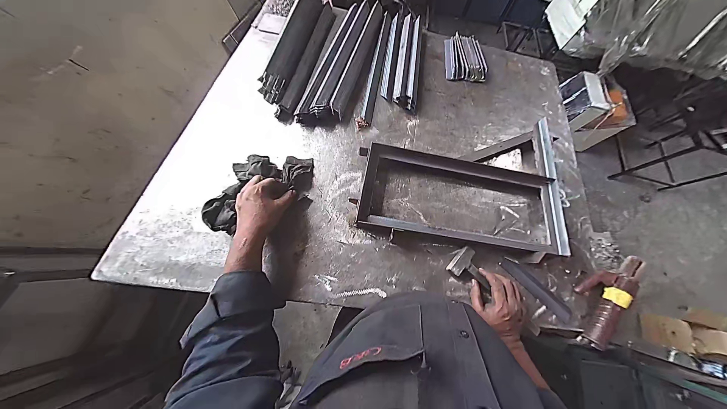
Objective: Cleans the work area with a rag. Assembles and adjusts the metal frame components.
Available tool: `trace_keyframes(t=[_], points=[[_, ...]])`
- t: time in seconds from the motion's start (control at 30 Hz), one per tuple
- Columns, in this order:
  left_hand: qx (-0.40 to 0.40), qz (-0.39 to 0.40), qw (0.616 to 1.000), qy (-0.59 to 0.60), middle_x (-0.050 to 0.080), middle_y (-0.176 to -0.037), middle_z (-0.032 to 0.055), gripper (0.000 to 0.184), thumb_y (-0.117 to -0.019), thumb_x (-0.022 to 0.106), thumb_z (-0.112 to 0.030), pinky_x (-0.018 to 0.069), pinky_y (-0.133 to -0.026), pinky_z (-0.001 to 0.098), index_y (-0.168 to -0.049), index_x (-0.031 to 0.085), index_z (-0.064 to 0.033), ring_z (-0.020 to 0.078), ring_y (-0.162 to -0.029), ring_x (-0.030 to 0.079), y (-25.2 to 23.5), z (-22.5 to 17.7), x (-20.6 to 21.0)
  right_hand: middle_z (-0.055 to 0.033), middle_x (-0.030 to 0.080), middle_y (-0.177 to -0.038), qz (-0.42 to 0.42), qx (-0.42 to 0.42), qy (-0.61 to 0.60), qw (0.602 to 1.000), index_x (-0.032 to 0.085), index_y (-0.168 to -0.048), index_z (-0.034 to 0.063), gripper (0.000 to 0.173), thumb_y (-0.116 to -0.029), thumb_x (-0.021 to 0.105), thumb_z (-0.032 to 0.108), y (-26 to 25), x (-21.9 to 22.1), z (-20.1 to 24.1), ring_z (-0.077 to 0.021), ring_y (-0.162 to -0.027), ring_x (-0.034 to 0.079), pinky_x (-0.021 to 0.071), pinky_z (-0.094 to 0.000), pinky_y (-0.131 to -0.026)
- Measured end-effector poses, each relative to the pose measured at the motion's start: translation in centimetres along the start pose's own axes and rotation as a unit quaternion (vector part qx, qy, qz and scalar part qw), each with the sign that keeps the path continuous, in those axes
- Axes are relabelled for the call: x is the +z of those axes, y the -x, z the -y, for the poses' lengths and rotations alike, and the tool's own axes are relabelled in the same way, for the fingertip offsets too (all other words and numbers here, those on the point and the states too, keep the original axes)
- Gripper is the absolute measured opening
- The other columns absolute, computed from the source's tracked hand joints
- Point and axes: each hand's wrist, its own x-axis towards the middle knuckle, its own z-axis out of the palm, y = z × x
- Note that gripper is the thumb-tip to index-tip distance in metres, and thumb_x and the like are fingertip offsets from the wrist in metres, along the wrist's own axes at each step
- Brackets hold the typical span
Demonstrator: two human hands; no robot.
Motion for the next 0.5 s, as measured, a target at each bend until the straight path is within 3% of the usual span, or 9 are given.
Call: trace_keyframes(t=[0.2,0.37,0.5], points=[[-0.007,0.005,1.0,0.001,0.065,-0.116,0.0275,0.034,-0.0938,0.075,-0.031,0.042,-0.099,0.0724,-0.106,0.073,0.0007,0.0483,-0.115,0.06,0.3,-0.7,-1.0,-0.0162,0.075,-0.1,-0.002,-0.004,-0.004,1.0,0.077,-0.109,0.0082,0.039,-0.0937,0.059,0.039,-0.5,-0.1,0.6,-0.0346,-0.091,0.072,0.0572,-0.0472,-0.079],[0.017,0.021,1.0,-0.009,0.064,-0.121,0.0296,0.046,-0.093,0.069,-0.042,0.0391,-0.103,0.0728,-0.111,0.072,0.0002,0.0494,-0.12,0.058,-0.3,0.4,0.0,-0.011,0.076,-0.102,0.001,0.01,-0.002,1.0,0.078,-0.11,0.0123,0.036,-0.0939,0.06,0.039,-0.1,-0.2,0.0,-0.0289,-0.094,0.072,0.0575,-0.0439,-0.082],[0.011,0.017,1.0,-0.017,0.064,-0.123,0.0289,0.046,-0.0935,0.069,-0.042,0.0376,-0.105,0.0718,-0.113,0.072,-0.0004,0.0487,-0.123,0.057,-0.3,0.4,-0.1,-0.0097,0.076,-0.102,-0.003,0.006,0.0,1.0,0.078,-0.11,0.0134,0.035,-0.094,0.06,0.039,-0.1,0.1,0.0,-0.0277,-0.093,0.072,0.0573,-0.0418,-0.081]])
